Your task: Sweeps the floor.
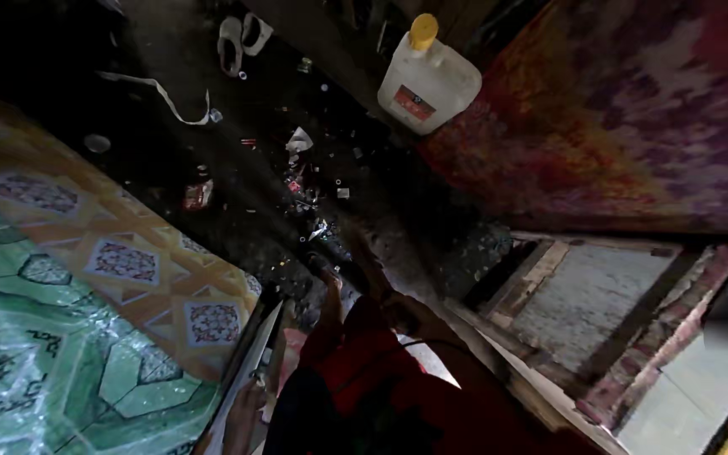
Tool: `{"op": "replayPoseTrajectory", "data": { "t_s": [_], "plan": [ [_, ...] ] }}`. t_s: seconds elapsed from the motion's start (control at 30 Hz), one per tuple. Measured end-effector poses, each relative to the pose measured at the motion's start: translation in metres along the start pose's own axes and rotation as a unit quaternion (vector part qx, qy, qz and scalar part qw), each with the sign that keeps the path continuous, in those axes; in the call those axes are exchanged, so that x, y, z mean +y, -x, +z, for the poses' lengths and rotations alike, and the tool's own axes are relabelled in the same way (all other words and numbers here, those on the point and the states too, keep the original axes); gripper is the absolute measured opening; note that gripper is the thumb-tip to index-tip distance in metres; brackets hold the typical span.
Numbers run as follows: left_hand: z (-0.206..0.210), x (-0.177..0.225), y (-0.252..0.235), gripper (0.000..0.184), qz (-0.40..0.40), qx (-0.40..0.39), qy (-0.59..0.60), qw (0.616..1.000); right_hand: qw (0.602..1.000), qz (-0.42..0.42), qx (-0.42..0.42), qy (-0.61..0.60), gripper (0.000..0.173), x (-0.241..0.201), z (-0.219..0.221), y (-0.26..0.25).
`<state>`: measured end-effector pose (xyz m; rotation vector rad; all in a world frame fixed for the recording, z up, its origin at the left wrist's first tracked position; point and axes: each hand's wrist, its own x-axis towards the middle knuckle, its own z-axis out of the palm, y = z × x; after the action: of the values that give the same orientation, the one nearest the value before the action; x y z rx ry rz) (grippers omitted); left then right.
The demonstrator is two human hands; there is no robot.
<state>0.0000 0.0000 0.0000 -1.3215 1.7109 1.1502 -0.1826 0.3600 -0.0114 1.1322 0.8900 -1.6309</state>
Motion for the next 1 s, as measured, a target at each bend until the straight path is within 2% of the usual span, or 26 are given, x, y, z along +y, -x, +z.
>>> {"op": "replayPoseTrajectory", "data": {
  "t_s": [0.03, 0.07, 0.1, 0.13, 0.2, 0.23, 0.27, 0.3, 0.33, 0.4, 0.47, 0.53, 0.6, 0.67, 0.77, 0.8, 0.87, 0.93, 1.0],
  "plan": [
    [0.001, -0.002, 0.000, 0.043, 0.004, 0.002, 0.003, 1.000, 1.000, -0.006, 0.002, 0.008, 0.014, -0.002, -0.009, 0.018],
    [0.002, -0.017, -0.007, 0.044, 0.010, 0.001, 0.014, 1.000, 0.999, -0.014, 0.028, 0.014, 0.020, -0.003, -0.019, 0.039],
    [0.005, -0.039, -0.019, 0.045, 0.008, -0.007, 0.024, 1.000, 0.998, -0.024, 0.055, 0.028, 0.037, -0.006, -0.031, 0.061],
    [0.009, -0.052, -0.027, 0.047, -0.013, -0.020, 0.025, 0.999, 0.995, -0.036, 0.082, 0.053, 0.049, -0.009, -0.045, 0.081],
    [0.013, -0.038, -0.021, 0.047, -0.107, -0.074, 0.000, 0.992, 0.980, -0.067, 0.149, 0.112, 0.054, -0.025, -0.080, 0.114],
    [0.020, -0.043, -0.018, 0.045, -0.085, -0.057, -0.013, 0.995, 0.970, -0.086, 0.179, 0.137, 0.052, -0.042, -0.101, 0.129],
    [0.033, -0.062, -0.019, 0.043, -0.004, 0.000, -0.012, 1.000, 0.959, -0.110, 0.208, 0.158, 0.052, -0.062, -0.124, 0.145],
    [0.040, -0.059, -0.014, 0.042, 0.008, 0.002, -0.004, 1.000, 0.946, -0.140, 0.243, 0.164, 0.046, -0.086, -0.146, 0.157],
    [0.046, -0.039, -0.004, 0.042, -0.015, -0.004, -0.006, 1.000, 0.930, -0.182, 0.288, 0.140, 0.038, -0.110, -0.167, 0.156],
    [0.061, 0.005, 0.023, 0.039, -0.045, 0.023, -0.022, 0.998, 0.900, -0.268, 0.330, 0.099, 0.056, -0.150, -0.194, 0.142],
    [0.081, 0.019, 0.041, 0.040, -0.033, 0.048, 0.011, 0.998, 0.886, -0.297, 0.345, 0.089, 0.067, -0.173, -0.199, 0.124],
    [0.116, 0.019, 0.055, 0.042, -0.016, 0.066, 0.067, 0.995, 0.889, -0.288, 0.339, 0.107, 0.077, -0.193, -0.206, 0.111],
    [0.156, 0.031, 0.070, 0.043, -0.011, 0.051, 0.089, 0.995, 0.903, -0.259, 0.316, 0.134, 0.079, -0.212, -0.223, 0.113],
    [0.201, 0.055, 0.086, 0.042, -0.007, -0.003, 0.019, 1.000, 0.909, -0.230, 0.300, 0.173, 0.066, -0.242, -0.243, 0.117],
    [0.250, 0.084, 0.104, 0.043, 0.004, -0.050, -0.163, 0.985, 0.902, -0.186, 0.285, 0.265, 0.061, -0.300, -0.266, 0.094],
    [0.257, 0.084, 0.104, 0.044, 0.008, -0.038, -0.169, 0.985, 0.896, -0.166, 0.283, 0.299, 0.060, -0.319, -0.266, 0.079],
    [0.261, 0.077, 0.107, 0.044, 0.002, -0.012, -0.099, 0.995, 0.879, -0.123, 0.284, 0.362, 0.062, -0.339, -0.261, 0.049],
    [0.262, 0.081, 0.111, 0.043, -0.021, 0.009, -0.023, 0.999, 0.870, -0.083, 0.257, 0.412, 0.065, -0.341, -0.252, 0.026],
    [0.265, 0.084, 0.111, 0.043, -0.046, 0.018, 0.012, 0.999, 0.879, -0.049, 0.193, 0.433, 0.067, -0.328, -0.250, 0.021]
  ]
}}
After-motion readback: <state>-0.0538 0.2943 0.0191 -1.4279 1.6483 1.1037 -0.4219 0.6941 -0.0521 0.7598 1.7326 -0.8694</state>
